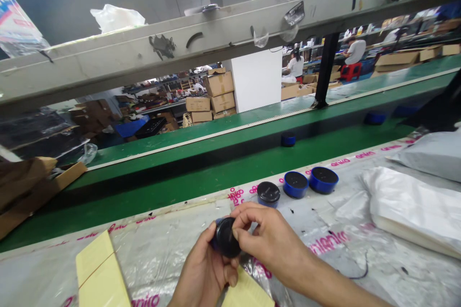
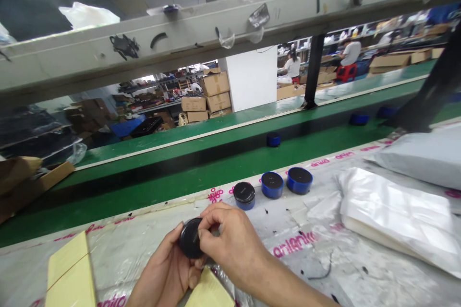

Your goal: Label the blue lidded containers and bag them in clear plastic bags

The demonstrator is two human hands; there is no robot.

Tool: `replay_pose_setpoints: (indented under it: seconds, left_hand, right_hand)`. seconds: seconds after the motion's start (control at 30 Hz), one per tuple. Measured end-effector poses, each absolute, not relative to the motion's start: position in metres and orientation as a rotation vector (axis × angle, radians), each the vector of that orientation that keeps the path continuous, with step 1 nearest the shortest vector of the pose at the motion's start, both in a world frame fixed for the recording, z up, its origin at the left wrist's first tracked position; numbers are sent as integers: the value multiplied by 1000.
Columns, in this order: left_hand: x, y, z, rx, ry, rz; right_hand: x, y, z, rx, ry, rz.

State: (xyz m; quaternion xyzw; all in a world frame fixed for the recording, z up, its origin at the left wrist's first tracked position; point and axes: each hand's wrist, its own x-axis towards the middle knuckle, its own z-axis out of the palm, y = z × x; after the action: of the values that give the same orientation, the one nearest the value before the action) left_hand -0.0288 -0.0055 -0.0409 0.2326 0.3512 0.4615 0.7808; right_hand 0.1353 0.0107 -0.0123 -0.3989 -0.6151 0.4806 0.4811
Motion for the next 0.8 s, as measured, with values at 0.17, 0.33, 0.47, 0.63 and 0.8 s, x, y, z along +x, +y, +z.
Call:
replay_pose_setpoints:
  seconds: [0.17,0.33,0.47,0.63,0.8]
  left_hand:
    - [-31,-4,-42,488,715,965]
    - [-29,-8,-33,484,688,948]
    - [-28,-10,-34,483,683,944]
    - [-26,-11,-31,485,693,945]
    - [-23,-12,-31,472,684,925]
  right_hand:
    - [136,11,-15,-996,-1491,1190]
    - [138,13,-19,-1080,-1376,1363]
    - [138,14,-22,-1032,-1387,1438]
    - [138,18,-21,-966,-1292,1602]
    - [138,17,-23,-975,-1335,1473]
